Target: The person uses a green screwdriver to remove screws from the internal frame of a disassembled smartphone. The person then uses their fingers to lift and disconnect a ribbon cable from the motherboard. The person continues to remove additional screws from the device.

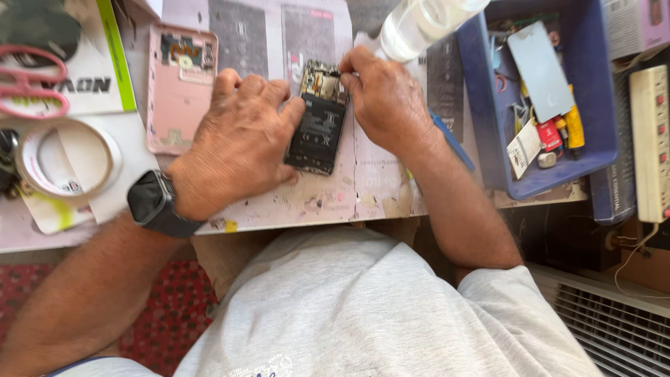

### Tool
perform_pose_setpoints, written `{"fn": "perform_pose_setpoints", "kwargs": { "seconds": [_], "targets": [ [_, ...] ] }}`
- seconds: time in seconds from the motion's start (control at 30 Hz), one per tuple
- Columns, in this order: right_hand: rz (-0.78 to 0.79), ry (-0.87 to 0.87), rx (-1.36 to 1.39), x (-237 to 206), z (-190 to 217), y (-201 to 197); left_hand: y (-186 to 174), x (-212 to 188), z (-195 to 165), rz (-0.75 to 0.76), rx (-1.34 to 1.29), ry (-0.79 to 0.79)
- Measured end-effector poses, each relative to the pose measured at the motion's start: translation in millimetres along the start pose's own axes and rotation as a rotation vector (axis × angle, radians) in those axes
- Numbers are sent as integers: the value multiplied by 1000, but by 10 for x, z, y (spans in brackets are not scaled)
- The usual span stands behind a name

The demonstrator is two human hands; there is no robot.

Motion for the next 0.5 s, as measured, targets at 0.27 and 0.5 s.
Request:
{"fn": "perform_pose_setpoints", "kwargs": {
  "seconds": [0.27,0.5],
  "targets": [
    [-54,-53,28,-242,-367,56,307,-156,-331,-249,-9,13],
    [54,-11,281,-308,-747,-32,394,-197,-559,-276,-99,-5]
  ]
}}
Point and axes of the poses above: each hand's wrist, its own x-axis towards the middle knuckle, its own y-axis out of the palm, z = x × y, the point moved 5 cm from there along x, towards the middle knuckle, and after that the axes turned 14 degrees about y, right-handed, at the moved point
